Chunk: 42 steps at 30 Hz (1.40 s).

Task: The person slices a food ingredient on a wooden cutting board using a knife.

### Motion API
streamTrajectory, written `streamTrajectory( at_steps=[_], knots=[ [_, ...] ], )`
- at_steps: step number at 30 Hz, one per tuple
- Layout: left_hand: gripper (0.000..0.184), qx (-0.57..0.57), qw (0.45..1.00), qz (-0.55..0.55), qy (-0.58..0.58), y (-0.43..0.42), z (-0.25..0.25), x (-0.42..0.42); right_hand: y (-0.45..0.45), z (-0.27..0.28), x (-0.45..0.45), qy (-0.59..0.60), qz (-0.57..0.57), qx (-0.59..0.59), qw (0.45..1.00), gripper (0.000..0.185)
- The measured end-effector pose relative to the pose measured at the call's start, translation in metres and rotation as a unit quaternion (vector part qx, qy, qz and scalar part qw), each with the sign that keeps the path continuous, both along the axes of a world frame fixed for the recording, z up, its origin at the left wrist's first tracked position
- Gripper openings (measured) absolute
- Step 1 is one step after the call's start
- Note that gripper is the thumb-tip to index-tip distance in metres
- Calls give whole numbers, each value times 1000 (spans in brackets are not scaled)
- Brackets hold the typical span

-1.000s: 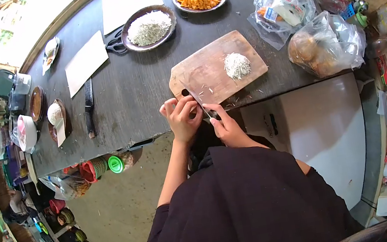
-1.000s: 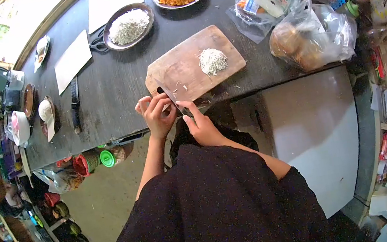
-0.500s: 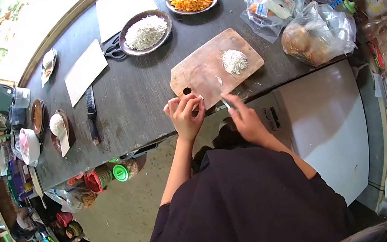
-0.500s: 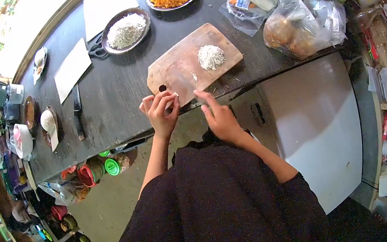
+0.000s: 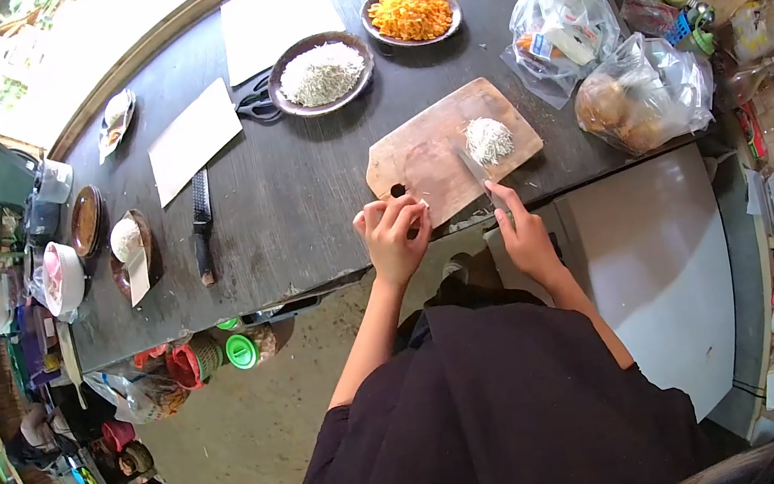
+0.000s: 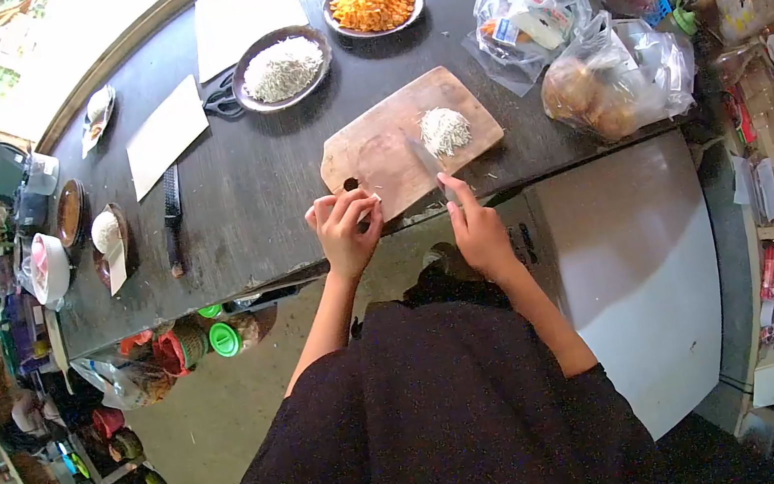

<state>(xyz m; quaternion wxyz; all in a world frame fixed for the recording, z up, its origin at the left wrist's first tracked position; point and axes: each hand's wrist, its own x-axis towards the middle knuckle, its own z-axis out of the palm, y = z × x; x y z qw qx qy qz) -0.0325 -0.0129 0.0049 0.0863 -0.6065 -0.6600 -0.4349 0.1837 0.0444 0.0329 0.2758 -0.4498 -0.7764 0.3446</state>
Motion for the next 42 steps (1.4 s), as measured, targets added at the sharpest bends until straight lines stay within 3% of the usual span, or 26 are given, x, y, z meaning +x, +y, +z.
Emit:
streamTrajectory(
  at_steps=[3, 5, 7, 9, 13, 19, 27, 29, 33, 35, 39, 42],
  knots=[
    [14, 3, 1000, 1, 6, 0, 0, -1, -9, 20, -6, 25, 55, -83, 995, 45],
    [15, 7, 1000, 3, 7, 1, 1, 0, -16, 16, -12, 70, 91, -26, 993, 44],
    [15, 13, 1000, 4, 15, 1, 0, 1, -20, 19, -13, 65, 115, -153, 979, 44],
    [15, 17, 1000, 11, 21, 4, -3, 2, -16, 7, -13, 74, 120, -124, 982, 43],
    [15, 12, 1000, 17, 23, -1, 0, 2, -13, 3, -9, 48, 114, -168, 978, 43],
    [13, 5, 1000, 15, 23, 0, 2, 3, 0, 2, -4, 50, 51, -129, 989, 41],
    [13, 21, 1000, 0, 19, 1, 3, 0, -33, -7, -13, 128, 67, -121, 982, 47],
    [13, 17, 1000, -5, 19, 0, 2, 0, -38, 3, -16, 126, 36, -279, 951, 46],
    [13, 25, 999, -13, 16, 1, 4, -1, -39, 7, -28, 113, 33, -283, 952, 46],
    [14, 28, 999, -19, 21, 0, 3, -2, -38, 12, -34, 120, 41, -351, 928, 45],
    [14, 26, 999, -22, 13, 0, 4, -2, -40, 19, -44, 198, 25, -329, 923, 43],
    [13, 22, 1000, -17, 8, 0, 2, -1, -36, 21, -39, 193, 27, -360, 912, 42]
  ],
)
